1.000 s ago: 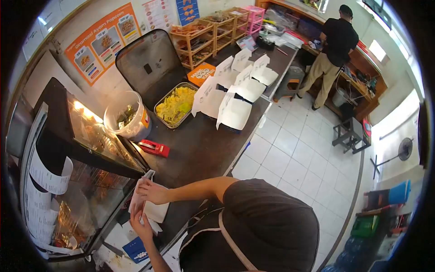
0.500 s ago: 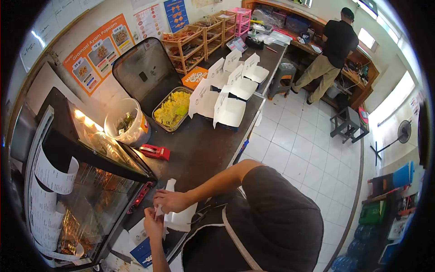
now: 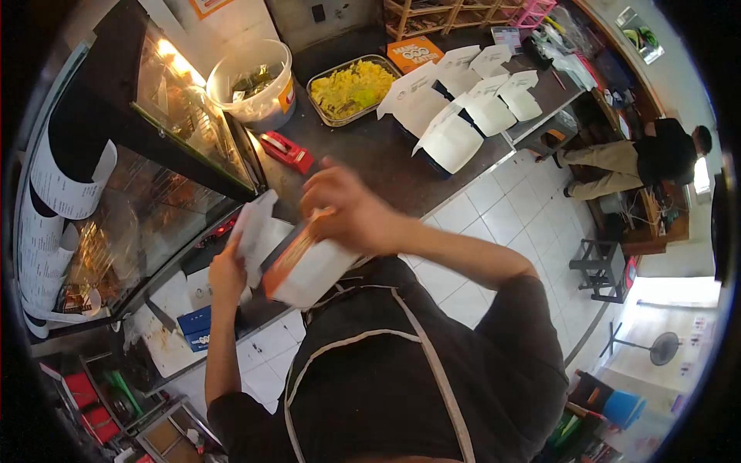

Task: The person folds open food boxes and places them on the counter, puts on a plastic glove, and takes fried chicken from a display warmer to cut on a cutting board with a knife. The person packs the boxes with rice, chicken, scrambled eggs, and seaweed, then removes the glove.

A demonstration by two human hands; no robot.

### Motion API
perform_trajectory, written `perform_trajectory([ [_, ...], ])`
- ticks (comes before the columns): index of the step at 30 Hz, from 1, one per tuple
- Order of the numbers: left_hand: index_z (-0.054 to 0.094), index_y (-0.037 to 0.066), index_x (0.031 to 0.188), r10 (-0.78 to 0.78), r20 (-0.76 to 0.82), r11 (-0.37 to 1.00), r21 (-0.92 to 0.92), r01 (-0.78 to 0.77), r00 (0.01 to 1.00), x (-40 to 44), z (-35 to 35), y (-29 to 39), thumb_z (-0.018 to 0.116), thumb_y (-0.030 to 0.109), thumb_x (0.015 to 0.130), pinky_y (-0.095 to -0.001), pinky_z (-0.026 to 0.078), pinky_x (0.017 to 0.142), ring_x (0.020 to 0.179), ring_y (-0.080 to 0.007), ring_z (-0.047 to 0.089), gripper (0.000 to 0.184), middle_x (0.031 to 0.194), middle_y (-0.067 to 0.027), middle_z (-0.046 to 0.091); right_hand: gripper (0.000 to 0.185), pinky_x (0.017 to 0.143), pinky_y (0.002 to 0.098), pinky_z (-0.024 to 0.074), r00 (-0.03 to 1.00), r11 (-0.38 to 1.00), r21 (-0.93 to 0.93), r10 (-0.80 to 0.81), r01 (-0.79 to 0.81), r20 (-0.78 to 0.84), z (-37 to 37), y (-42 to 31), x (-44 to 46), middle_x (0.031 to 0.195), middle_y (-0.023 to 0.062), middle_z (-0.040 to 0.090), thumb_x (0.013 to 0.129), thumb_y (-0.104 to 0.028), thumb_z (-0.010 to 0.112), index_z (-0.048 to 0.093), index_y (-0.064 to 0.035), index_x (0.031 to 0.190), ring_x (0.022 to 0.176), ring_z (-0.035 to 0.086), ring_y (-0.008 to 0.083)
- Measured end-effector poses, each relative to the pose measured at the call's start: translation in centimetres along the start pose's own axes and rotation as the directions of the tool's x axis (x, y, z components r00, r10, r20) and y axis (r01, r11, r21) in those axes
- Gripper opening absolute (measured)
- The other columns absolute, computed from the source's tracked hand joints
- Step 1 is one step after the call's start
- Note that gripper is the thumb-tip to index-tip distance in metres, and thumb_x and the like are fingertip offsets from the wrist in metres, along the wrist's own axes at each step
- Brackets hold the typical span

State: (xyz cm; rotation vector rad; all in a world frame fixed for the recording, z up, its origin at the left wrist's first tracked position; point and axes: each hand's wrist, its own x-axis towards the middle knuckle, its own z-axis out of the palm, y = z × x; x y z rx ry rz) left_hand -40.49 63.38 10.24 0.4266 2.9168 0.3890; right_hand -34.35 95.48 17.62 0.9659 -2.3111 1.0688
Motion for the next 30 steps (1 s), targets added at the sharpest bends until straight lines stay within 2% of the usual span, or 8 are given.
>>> perform_trajectory([
  [4, 0.056, 0.022, 0.131, -0.061, -0.024, 0.998, 0.001, 0.061, 0.998, -0.3, -1.1, 0.9, 0.061, 0.001, 0.078, -0.0474, 0.051, 0.074, 0.083, -0.0398, 0.066, 0.057, 0.088, -0.0233, 0.067, 0.016, 0.106, 0.0521, 0.0298, 0.987, 0.983, -0.108, 0.14, -0.149, -0.082, -5.8, 5.7, -5.7, 0.103, 0.0022, 0.055, 0.065, -0.01, 0.076, 0.068, -0.0133, 0.077, 0.115, 0.048, 0.0288],
  [10, 0.064, 0.009, 0.118, 0.096, -0.085, 0.993, -0.066, -0.102, 0.992, 1.2, 1.0, 5.6, 0.06, 0.008, 0.083, -0.0483, 0.05, 0.075, 0.086, -0.0423, 0.064, 0.035, 0.094, -0.0241, 0.066, 0.016, 0.11, 0.0626, 0.0167, 0.919, 0.868, -0.36, 0.389, -0.343, 0.061, -5.0, 15.4, -15.0, 0.12, 0.0045, 0.052, 0.071, -0.012, 0.073, 0.07, -0.0158, 0.086, 0.125, 0.04, 0.0299],
  [13, 0.065, 0.015, 0.116, 0.154, -0.078, 0.98, -0.117, -0.162, 0.985, 2.5, 1.4, 9.9, 0.06, 0.009, 0.084, -0.0497, 0.05, 0.073, 0.082, -0.0416, 0.064, 0.033, 0.09, -0.0216, 0.067, 0.063, 0.11, 0.0657, 0.0128, 0.894, 0.834, -0.367, 0.448, -0.411, 0.018, -3.5, 12.6, -11.8, 0.142, 0.007, 0.041, 0.068, -0.011, 0.076, 0.059, -0.0235, 0.127, 0.137, 0.028, 0.0365],
  [15, 0.065, 0.017, 0.117, 0.18, -0.048, 0.977, -0.106, -0.184, 0.983, 3.2, 1.9, 11.9, 0.06, 0.009, 0.083, -0.0496, 0.05, 0.073, 0.081, -0.0412, 0.064, 0.034, 0.089, -0.0208, 0.067, 0.075, 0.109, 0.0671, 0.013, 0.944, 0.93, -0.167, 0.33, -0.326, -0.008, 0.0, 10.0, -9.5, 0.145, 0.0094, 0.038, 0.068, -0.012, 0.077, 0.049, -0.0261, 0.136, 0.137, 0.029, 0.0371],
  [20, 0.065, 0.016, 0.117, 0.224, 0.063, 0.972, -0.082, -0.219, 0.973, 2.5, 0.9, 12.0, 0.061, 0.008, 0.083, -0.0467, 0.052, 0.07, 0.078, -0.0392, 0.065, 0.035, 0.087, -0.0186, 0.068, 0.058, 0.11, 0.0633, 0.0192, 0.925, 0.927, 0.009, 0.375, -0.375, -0.067, 6.6, 8.2, -6.6, 0.127, 0.0131, 0.046, 0.073, -0.008, 0.071, 0.053, -0.0199, 0.127, 0.126, 0.04, 0.0344],
  [24, 0.067, 0.015, 0.113, 0.201, 0.012, 0.977, -0.078, -0.2, 0.98, 0.6, 0.8, 9.7, 0.06, 0.007, 0.083, -0.0449, 0.052, 0.07, 0.078, -0.0386, 0.065, 0.032, 0.088, -0.0187, 0.068, 0.043, 0.108, 0.0561, 0.0305, 0.977, 0.986, 0.022, 0.166, -0.165, -0.136, 8.9, 8.5, -5.8, 0.119, 0.0114, 0.049, 0.075, -0.001, 0.066, 0.059, -0.0155, 0.114, 0.116, 0.047, 0.0318],
  [27, 0.062, 0.013, 0.118, 0.124, 0.105, 0.975, -0.199, -0.101, 0.987, 0.1, 1.4, 8.6, 0.059, 0.005, 0.083, -0.0444, 0.052, 0.07, 0.079, -0.0368, 0.066, 0.036, 0.091, -0.0179, 0.069, 0.036, 0.102, 0.0494, 0.0383, 0.987, 0.989, 0.117, 0.1, -0.085, -0.123, 11.5, 9.1, -6.6, 0.118, 0.0121, 0.051, 0.075, 0.002, 0.065, 0.062, -0.0132, 0.107, 0.114, 0.049, 0.0324],
  [30, 0.055, 0.01, 0.125, 0.117, -0.072, 0.904, -0.406, -0.136, 0.991, -0.4, 5.9, 5.6, 0.059, 0.005, 0.085, -0.0421, 0.052, 0.069, 0.077, -0.035, 0.068, 0.041, 0.093, -0.0153, 0.07, 0.028, 0.097, 0.0468, 0.0415, 0.995, 0.989, 0.145, 0.03, -0.015, -0.099, 14.1, 9.9, -7.7, 0.117, 0.0129, 0.052, 0.074, 0.001, 0.066, 0.064, -0.0113, 0.1, 0.115, 0.049, 0.0335],
])
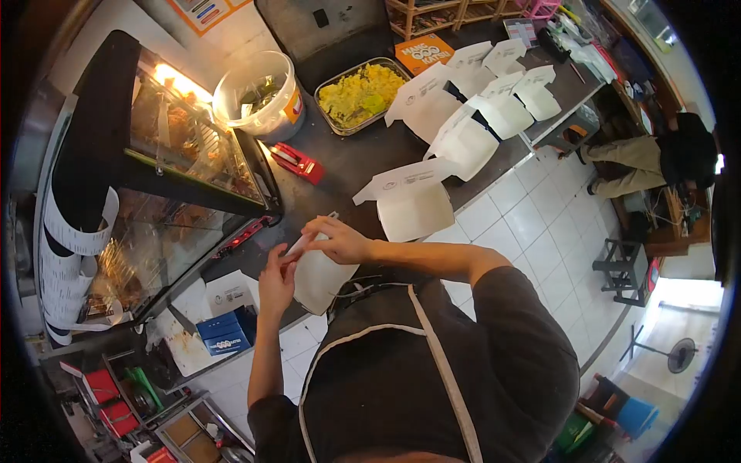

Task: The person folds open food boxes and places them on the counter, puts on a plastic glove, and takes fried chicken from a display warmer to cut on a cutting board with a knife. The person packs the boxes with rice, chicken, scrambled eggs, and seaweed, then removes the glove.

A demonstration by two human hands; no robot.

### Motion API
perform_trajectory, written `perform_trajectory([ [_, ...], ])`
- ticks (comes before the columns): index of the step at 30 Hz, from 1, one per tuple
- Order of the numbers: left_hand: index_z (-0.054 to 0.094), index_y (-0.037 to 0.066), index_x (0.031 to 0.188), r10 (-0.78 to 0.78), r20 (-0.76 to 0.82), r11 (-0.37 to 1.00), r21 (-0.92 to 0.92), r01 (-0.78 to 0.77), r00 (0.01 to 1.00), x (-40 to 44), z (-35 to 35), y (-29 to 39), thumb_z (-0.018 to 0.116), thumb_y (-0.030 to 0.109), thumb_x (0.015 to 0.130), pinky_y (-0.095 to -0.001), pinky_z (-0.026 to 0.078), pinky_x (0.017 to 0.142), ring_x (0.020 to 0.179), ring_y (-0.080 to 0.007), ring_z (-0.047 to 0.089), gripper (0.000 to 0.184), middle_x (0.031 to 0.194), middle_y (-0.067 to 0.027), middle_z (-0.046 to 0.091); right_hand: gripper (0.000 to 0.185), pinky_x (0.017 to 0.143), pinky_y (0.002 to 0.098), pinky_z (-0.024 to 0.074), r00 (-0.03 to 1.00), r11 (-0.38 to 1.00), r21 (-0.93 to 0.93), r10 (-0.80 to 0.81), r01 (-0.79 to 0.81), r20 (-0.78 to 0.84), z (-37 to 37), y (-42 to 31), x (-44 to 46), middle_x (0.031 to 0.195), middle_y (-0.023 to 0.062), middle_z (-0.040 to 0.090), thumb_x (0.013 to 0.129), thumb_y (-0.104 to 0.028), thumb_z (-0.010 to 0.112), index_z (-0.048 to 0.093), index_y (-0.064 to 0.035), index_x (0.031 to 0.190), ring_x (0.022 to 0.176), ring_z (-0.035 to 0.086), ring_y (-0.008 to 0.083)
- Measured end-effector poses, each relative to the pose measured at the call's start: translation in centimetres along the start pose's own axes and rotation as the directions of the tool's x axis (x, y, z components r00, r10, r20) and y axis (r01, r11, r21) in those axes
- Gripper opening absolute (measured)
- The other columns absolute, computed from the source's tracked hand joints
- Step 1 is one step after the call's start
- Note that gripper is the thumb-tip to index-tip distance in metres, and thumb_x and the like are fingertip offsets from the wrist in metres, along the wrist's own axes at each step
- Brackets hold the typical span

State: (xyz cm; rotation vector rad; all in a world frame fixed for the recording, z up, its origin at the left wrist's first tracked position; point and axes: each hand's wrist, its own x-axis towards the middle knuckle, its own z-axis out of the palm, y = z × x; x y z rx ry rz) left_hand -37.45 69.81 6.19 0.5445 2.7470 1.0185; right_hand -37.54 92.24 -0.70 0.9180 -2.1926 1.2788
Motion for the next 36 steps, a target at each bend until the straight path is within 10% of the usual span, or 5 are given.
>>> perform_trajectory([
  [4, 0.054, 0.003, 0.123, -0.103, -0.097, 0.96, -0.27, 0.073, 0.99, -1.2, -0.7, -1.4, 0.068, 0.012, 0.083, -0.036, 0.051, 0.067, 0.071, -0.0307, 0.065, 0.043, 0.088, -0.0142, 0.068, 0.013, 0.096, 0.0461, 0.0428, 0.999, 1.0, 0.026, -0.003, 0.002, 0.051, 0.9, -0.2, 0.7, 0.117, 0.0138, 0.052, 0.074, -0.002, 0.066, 0.066, -0.0075, 0.086, 0.119, 0.046, 0.0348],
  [11, 0.063, -0.001, 0.077, 0.13, -0.007, 0.954, 0.272, -0.123, 0.991, 1.0, -2.1, -6.7, 0.079, 0.013, 0.068, -0.0414, 0.048, 0.066, 0.076, -0.0364, 0.061, 0.023, 0.079, -0.0167, 0.062, 0.005, 0.095, 0.0438, 0.0427, 0.962, 0.98, -0.007, -0.195, 0.201, 0.193, -0.4, -4.3, 5.2, 0.108, 0.01, 0.055, 0.069, -0.008, 0.064, 0.067, -0.0072, 0.073, 0.12, 0.044, 0.0317],
  [16, 0.063, -0.001, 0.086, -0.136, 0.136, 0.94, 0.332, 0.084, 0.981, 0.8, -4.0, -9.1, 0.077, 0.012, 0.069, -0.0419, 0.049, 0.074, 0.081, -0.039, 0.061, 0.025, 0.083, -0.0184, 0.063, 0.008, 0.091, 0.0393, 0.0449, 0.996, 0.997, 0.023, -0.077, 0.077, 0.038, -8.6, -8.0, 10.0, 0.092, 0.0035, 0.06, 0.068, -0.006, 0.064, 0.066, -0.0104, 0.074, 0.103, 0.055, 0.0255],
  [24, 0.06, 0.001, 0.114, 0.302, -0.246, 0.953, 0.095, -0.287, 0.921, 7.8, -1.5, 4.2, 0.078, 0.018, 0.069, -0.044, 0.046, 0.09, 0.103, -0.0385, 0.058, 0.052, 0.11, -0.0202, 0.061, 0.013, 0.073, 0.0291, 0.052, 0.829, 0.929, -0.16, 0.208, -0.334, -0.519, -26.3, -5.0, 11.6, 0.085, 0.0082, 0.069, 0.08, -0.004, 0.071, 0.066, -0.0032, 0.092, 0.079, 0.067, 0.0173],
  [36, 0.068, 0.003, 0.092, 0.377, -0.169, 0.92, -0.05, -0.39, 0.911, 12.7, 15.9, 11.3, 0.068, 0.008, 0.078, -0.0384, 0.051, 0.077, 0.086, -0.033, 0.065, 0.014, 0.09, -0.0128, 0.068, 0.011, 0.071, 0.0384, 0.049, 0.9, 0.908, -0.157, 0.336, -0.388, -0.277, -25.8, 11.3, 9.2, 0.086, 0.0179, 0.066, 0.081, -0.007, 0.065, 0.065, -0.0024, 0.09, 0.079, 0.064, 0.0343],
])
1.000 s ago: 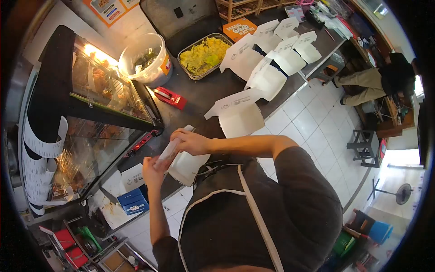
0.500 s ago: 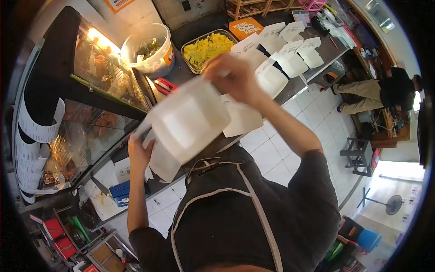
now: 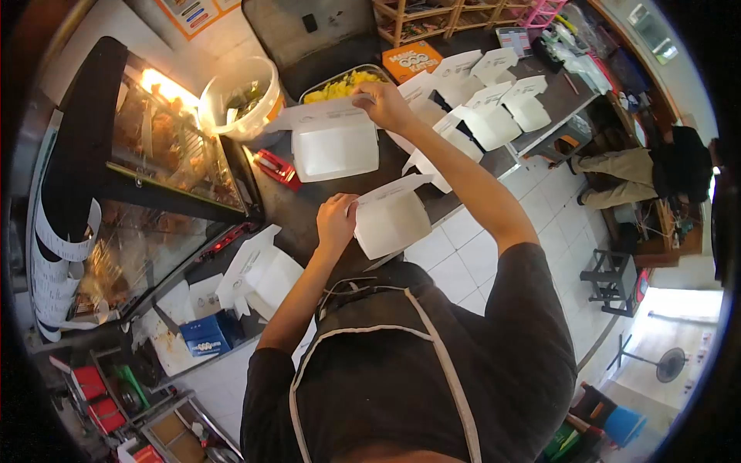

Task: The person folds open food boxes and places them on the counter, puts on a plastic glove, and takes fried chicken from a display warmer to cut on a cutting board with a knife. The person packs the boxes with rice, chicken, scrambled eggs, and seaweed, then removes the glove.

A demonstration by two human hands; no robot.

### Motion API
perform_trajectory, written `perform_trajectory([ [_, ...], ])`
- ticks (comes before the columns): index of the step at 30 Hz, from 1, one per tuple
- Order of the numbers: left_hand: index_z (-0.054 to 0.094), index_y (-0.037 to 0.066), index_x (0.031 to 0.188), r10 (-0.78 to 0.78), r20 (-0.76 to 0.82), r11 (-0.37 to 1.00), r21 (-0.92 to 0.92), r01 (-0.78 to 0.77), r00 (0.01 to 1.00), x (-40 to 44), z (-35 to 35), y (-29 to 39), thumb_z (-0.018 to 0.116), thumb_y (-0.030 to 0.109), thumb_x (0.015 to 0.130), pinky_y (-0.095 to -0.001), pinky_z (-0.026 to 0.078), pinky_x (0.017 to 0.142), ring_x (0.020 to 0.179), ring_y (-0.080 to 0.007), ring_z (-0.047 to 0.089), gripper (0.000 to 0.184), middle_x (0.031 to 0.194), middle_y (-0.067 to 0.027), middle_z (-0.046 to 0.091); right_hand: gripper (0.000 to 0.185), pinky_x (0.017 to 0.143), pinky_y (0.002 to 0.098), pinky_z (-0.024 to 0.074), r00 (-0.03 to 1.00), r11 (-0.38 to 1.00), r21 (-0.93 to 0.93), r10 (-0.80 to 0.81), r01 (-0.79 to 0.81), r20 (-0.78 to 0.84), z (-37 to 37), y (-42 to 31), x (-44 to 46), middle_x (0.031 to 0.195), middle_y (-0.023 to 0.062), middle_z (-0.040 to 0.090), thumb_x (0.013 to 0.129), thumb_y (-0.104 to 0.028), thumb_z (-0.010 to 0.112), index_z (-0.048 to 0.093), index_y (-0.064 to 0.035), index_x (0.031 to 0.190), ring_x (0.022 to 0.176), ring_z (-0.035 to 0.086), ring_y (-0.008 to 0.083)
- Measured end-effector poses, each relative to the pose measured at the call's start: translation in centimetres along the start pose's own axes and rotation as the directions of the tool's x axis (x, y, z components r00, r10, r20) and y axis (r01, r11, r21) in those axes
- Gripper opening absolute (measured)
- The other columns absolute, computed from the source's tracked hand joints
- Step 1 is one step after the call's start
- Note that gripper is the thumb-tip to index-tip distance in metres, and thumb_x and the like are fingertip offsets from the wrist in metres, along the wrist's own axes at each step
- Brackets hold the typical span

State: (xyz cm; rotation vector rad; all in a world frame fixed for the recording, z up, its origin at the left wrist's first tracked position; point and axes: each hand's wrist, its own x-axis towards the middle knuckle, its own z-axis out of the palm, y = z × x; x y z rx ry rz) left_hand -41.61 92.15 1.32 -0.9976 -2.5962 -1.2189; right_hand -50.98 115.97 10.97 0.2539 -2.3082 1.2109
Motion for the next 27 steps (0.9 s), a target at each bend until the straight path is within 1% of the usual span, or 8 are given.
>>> perform_trajectory([
  [5, 0.067, 0.004, 0.092, -0.014, -0.205, 1.0, -0.008, 0.012, 0.979, 0.7, 0.0, -0.9, 0.063, 0.003, 0.081, -0.0391, 0.049, 0.072, 0.082, -0.0325, 0.063, 0.013, 0.088, -0.0128, 0.067, 0.012, 0.077, 0.0393, 0.0469, 0.902, 0.986, -0.156, 0.021, 0.052, 0.432, 3.1, 6.6, -0.2, 0.092, 0.0153, 0.066, 0.08, -0.008, 0.065, 0.064, -0.0032, 0.09, 0.09, 0.062, 0.0324],
  [9, 0.066, 0.002, 0.094, -0.015, -0.233, 1.0, 0.01, 0.018, 0.972, 2.6, 1.5, -2.5, 0.063, 0.003, 0.081, -0.0396, 0.049, 0.071, 0.082, -0.0343, 0.063, 0.013, 0.089, -0.0149, 0.066, 0.021, 0.085, 0.0387, 0.0465, 0.891, 0.948, -0.276, -0.018, 0.16, 0.454, 3.3, 9.3, -0.1, 0.1, 0.0137, 0.066, 0.08, -0.012, 0.067, 0.065, -0.0059, 0.1, 0.1, 0.06, 0.0314],
  [11, 0.066, 0.001, 0.094, -0.049, -0.252, 0.999, -0.002, 0.05, 0.967, 2.9, 2.0, -3.0, 0.064, 0.003, 0.081, -0.0396, 0.05, 0.072, 0.082, -0.0345, 0.063, 0.013, 0.09, -0.0154, 0.066, 0.031, 0.094, 0.0387, 0.045, 0.967, 0.921, -0.296, -0.23, 0.253, 0.112, 2.5, 8.4, -1.0, 0.105, 0.0116, 0.065, 0.079, -0.013, 0.069, 0.063, -0.0071, 0.109, 0.104, 0.059, 0.0326],
  [12, 0.065, 0.001, 0.094, -0.09, -0.273, 0.996, -0.012, 0.09, 0.958, 3.1, 2.3, -3.2, 0.064, 0.003, 0.081, -0.0397, 0.05, 0.072, 0.083, -0.0347, 0.064, 0.013, 0.09, -0.0159, 0.066, 0.031, 0.094, 0.0387, 0.045, 0.969, 0.92, -0.308, -0.222, 0.244, 0.106, 1.4, 7.3, -1.6, 0.105, 0.0116, 0.065, 0.079, -0.013, 0.069, 0.063, -0.0071, 0.109, 0.104, 0.059, 0.0326],
  [14, 0.065, 0.001, 0.095, -0.073, -0.286, 0.997, -0.039, 0.065, 0.955, 3.8, 2.6, -3.7, 0.064, 0.003, 0.082, -0.0396, 0.05, 0.074, 0.085, -0.035, 0.064, 0.013, 0.09, -0.0165, 0.066, 0.033, 0.096, 0.0382, 0.0447, 0.987, 0.994, -0.083, -0.077, 0.066, -0.143, -0.8, 4.0, -3.6, 0.107, 0.0106, 0.066, 0.08, -0.011, 0.069, 0.063, -0.0067, 0.113, 0.104, 0.06, 0.0302],
  [16, 0.064, 0.001, 0.096, -0.073, -0.318, 0.997, -0.015, 0.072, 0.945, 4.1, 2.6, -4.1, 0.064, 0.002, 0.082, -0.0391, 0.051, 0.076, 0.086, -0.0352, 0.064, 0.014, 0.091, -0.0171, 0.066, 0.032, 0.094, 0.0369, 0.046, 0.977, 0.996, 0.032, 0.083, -0.078, -0.197, -2.8, 1.9, -7.4, 0.109, 0.0115, 0.065, 0.08, -0.008, 0.068, 0.063, -0.0053, 0.111, 0.104, 0.061, 0.0278],
  [22, 0.063, -0.001, 0.103, -0.097, -0.341, 0.993, -0.097, 0.068, 0.935, 3.6, 1.1, -4.2, 0.067, 0.004, 0.082, -0.0377, 0.051, 0.081, 0.09, -0.0322, 0.064, 0.022, 0.099, -0.0166, 0.065, 0.027, 0.085, 0.0326, 0.0494, 0.77, 0.832, 0.26, 0.553, -0.49, -0.319, -2.2, 3.3, -23.2, 0.111, 0.0104, 0.063, 0.083, -0.008, 0.067, 0.062, -0.0027, 0.11, 0.098, 0.062, 0.0185],
  [27, 0.062, -0.002, 0.1, -0.118, -0.387, 0.986, -0.151, 0.064, 0.914, 2.5, 0.1, -4.6, 0.069, 0.003, 0.081, -0.0351, 0.051, 0.081, 0.087, -0.0267, 0.065, 0.021, 0.095, -0.0146, 0.066, 0.055, 0.088, 0.0376, 0.0486, 0.48, 0.617, 0.24, 0.757, -0.75, -0.444, 3.8, 2.7, -28.4, 0.134, 0.0217, 0.04, 0.078, -0.015, 0.072, 0.051, -0.0072, 0.128, 0.103, 0.059, 0.0319],
])
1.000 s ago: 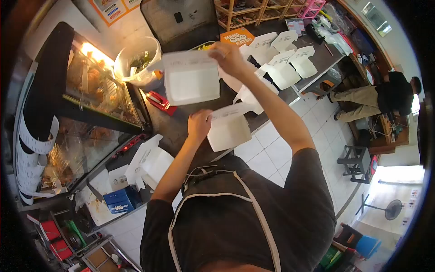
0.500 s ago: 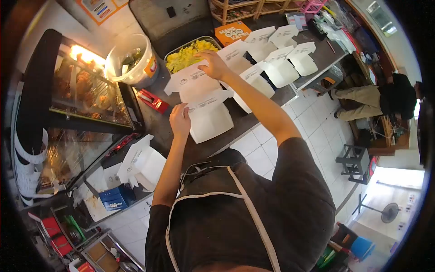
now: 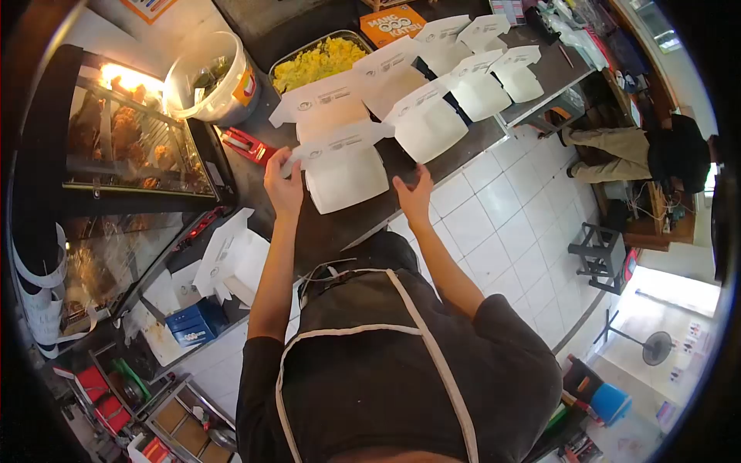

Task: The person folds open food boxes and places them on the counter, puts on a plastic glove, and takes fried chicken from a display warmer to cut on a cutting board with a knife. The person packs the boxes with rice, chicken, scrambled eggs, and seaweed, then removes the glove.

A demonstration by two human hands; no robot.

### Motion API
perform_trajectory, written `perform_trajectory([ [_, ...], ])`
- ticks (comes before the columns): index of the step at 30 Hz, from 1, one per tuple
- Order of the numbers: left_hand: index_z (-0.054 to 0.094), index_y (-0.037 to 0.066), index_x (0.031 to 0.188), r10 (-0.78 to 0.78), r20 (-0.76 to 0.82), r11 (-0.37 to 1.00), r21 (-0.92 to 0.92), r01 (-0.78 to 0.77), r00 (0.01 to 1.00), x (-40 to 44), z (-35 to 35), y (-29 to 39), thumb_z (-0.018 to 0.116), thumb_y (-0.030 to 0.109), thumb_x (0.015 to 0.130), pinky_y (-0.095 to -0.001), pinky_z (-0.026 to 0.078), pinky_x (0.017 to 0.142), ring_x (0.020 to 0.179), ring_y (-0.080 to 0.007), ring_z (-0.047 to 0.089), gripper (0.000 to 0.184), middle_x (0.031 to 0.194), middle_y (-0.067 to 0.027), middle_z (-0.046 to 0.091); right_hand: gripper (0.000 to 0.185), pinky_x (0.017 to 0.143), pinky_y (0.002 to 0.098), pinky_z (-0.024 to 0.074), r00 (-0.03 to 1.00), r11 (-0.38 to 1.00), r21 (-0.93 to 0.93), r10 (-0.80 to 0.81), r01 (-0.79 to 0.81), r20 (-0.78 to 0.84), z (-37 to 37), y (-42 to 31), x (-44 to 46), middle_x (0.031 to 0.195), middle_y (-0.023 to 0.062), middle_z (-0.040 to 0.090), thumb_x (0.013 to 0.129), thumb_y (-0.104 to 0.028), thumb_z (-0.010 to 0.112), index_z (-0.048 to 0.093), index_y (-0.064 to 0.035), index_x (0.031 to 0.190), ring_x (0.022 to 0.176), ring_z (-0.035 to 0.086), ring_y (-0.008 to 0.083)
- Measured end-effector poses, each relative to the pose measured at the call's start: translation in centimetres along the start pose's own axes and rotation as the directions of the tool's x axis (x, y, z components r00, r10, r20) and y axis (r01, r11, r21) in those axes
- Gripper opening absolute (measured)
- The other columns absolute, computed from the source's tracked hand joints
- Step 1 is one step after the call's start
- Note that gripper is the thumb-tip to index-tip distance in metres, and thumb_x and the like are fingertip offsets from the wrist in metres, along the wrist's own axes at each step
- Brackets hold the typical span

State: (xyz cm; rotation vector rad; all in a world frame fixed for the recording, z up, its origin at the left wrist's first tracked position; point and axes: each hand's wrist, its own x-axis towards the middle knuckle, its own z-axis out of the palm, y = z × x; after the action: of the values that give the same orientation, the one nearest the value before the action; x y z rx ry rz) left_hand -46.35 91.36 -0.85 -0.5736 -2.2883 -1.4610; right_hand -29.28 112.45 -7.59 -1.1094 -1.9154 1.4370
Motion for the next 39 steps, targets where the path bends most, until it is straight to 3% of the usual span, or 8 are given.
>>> perform_trajectory([
  [1, 0.062, -0.002, 0.1, -0.002, -0.002, 1.0, 0.002, 0.002, 1.0, -0.2, -0.5, -0.5, 0.069, 0.003, 0.081, -0.0351, 0.051, 0.081, 0.087, -0.0267, 0.065, 0.021, 0.095, -0.0146, 0.066, 0.055, 0.088, 0.0376, 0.0486, 1.0, 1.0, 0.0, 0.0, 0.0, 0.003, 0.1, -0.8, 0.5, 0.134, 0.0217, 0.04, 0.078, -0.015, 0.072, 0.051, -0.0072, 0.128, 0.103, 0.059, 0.0319],
  [3, 0.063, -0.002, 0.096, -0.054, 0.061, 0.996, 0.073, 0.05, 0.997, -0.5, -1.3, -1.6, 0.068, 0.004, 0.082, -0.0341, 0.051, 0.077, 0.082, -0.0247, 0.065, 0.015, 0.09, -0.0132, 0.066, 0.063, 0.09, 0.0446, 0.0464, 0.901, 0.858, -0.374, -0.42, 0.353, -0.112, 0.1, -2.4, 2.9, 0.135, 0.0247, 0.033, 0.076, -0.015, 0.073, 0.048, -0.0119, 0.134, 0.098, 0.057, 0.0373],
  [4, 0.063, -0.002, 0.096, -0.047, 0.063, 0.997, 0.067, 0.042, 0.997, -0.4, -1.6, -1.8, 0.068, 0.004, 0.082, -0.0341, 0.051, 0.077, 0.082, -0.0247, 0.065, 0.015, 0.09, -0.0132, 0.066, 0.05, 0.088, 0.0473, 0.0447, 0.838, 0.782, -0.454, -0.531, 0.428, -0.124, -0.1, -3.1, 3.6, 0.125, 0.0187, 0.046, 0.075, -0.018, 0.073, 0.058, -0.0137, 0.123, 0.093, 0.057, 0.0363],
  [7, 0.064, -0.001, 0.092, -0.055, -0.008, 0.998, 0.035, 0.055, 0.998, -1.2, -2.8, -1.5, 0.067, 0.005, 0.084, -0.0324, 0.051, 0.073, 0.078, -0.0229, 0.064, 0.01, 0.086, -0.0119, 0.065, 0.025, 0.085, 0.045, 0.0442, 0.946, 0.734, -0.605, -0.307, 0.307, 0.107, -0.8, 0.7, 6.8, 0.111, 0.0078, 0.06, 0.076, -0.021, 0.071, 0.069, -0.0129, 0.1, 0.092, 0.058, 0.0314],
  [8, 0.064, -0.001, 0.092, -0.084, -0.017, 0.996, 0.034, 0.085, 0.996, -1.6, -3.0, -1.3, 0.067, 0.005, 0.085, -0.0317, 0.05, 0.072, 0.077, -0.0222, 0.063, 0.01, 0.085, -0.0114, 0.064, 0.009, 0.082, 0.0438, 0.0434, 0.925, 0.664, -0.678, -0.374, 0.316, 0.065, -1.0, -0.1, 6.5, 0.091, 0.001, 0.066, 0.077, -0.022, 0.069, 0.07, -0.0126, 0.079, 0.092, 0.058, 0.0281],
  [19, 0.06, 0.0, 0.098, -0.241, -0.202, 0.965, -0.149, 0.214, 0.949, -6.8, -4.9, -1.8, 0.065, 0.009, 0.09, -0.0245, 0.045, 0.073, 0.08, -0.0109, 0.056, 0.013, 0.09, -0.0035, 0.062, 0.008, 0.068, 0.0434, 0.0465, 0.861, 0.715, -0.527, -0.504, 0.459, 0.066, -2.7, -1.4, 5.6, 0.079, 0.0089, 0.062, 0.079, -0.014, 0.066, 0.064, -0.0065, 0.075, 0.08, 0.057, 0.0306],
  [34, 0.062, -0.002, 0.094, -0.112, -0.075, 0.984, -0.147, 0.1, 0.991, -1.0, 6.9, 0.5, 0.065, 0.008, 0.088, -0.0306, 0.05, 0.073, 0.076, -0.0182, 0.061, 0.012, 0.084, -0.0092, 0.063, 0.003, 0.07, 0.0402, 0.0479, 0.741, 0.577, -0.48, -0.604, 0.661, 0.293, -3.2, -0.5, 7.1, 0.081, 0.0074, 0.06, 0.079, -0.008, 0.066, 0.065, -0.0058, 0.079, 0.081, 0.057, 0.0292],
  [39, 0.061, -0.002, 0.102, -0.033, -0.154, 0.999, -0.043, 0.026, 0.988, 0.0, 5.0, 0.7, 0.067, 0.005, 0.085, -0.0341, 0.047, 0.086, 0.093, -0.0256, 0.061, 0.02, 0.098, -0.0127, 0.063, 0.012, 0.076, 0.0408, 0.0483, 0.725, 0.63, -0.366, -0.637, 0.685, 0.261, -3.0, -0.2, 7.0, 0.09, 0.0088, 0.062, 0.079, -0.009, 0.066, 0.067, -0.0062, 0.091, 0.089, 0.058, 0.0304],
])
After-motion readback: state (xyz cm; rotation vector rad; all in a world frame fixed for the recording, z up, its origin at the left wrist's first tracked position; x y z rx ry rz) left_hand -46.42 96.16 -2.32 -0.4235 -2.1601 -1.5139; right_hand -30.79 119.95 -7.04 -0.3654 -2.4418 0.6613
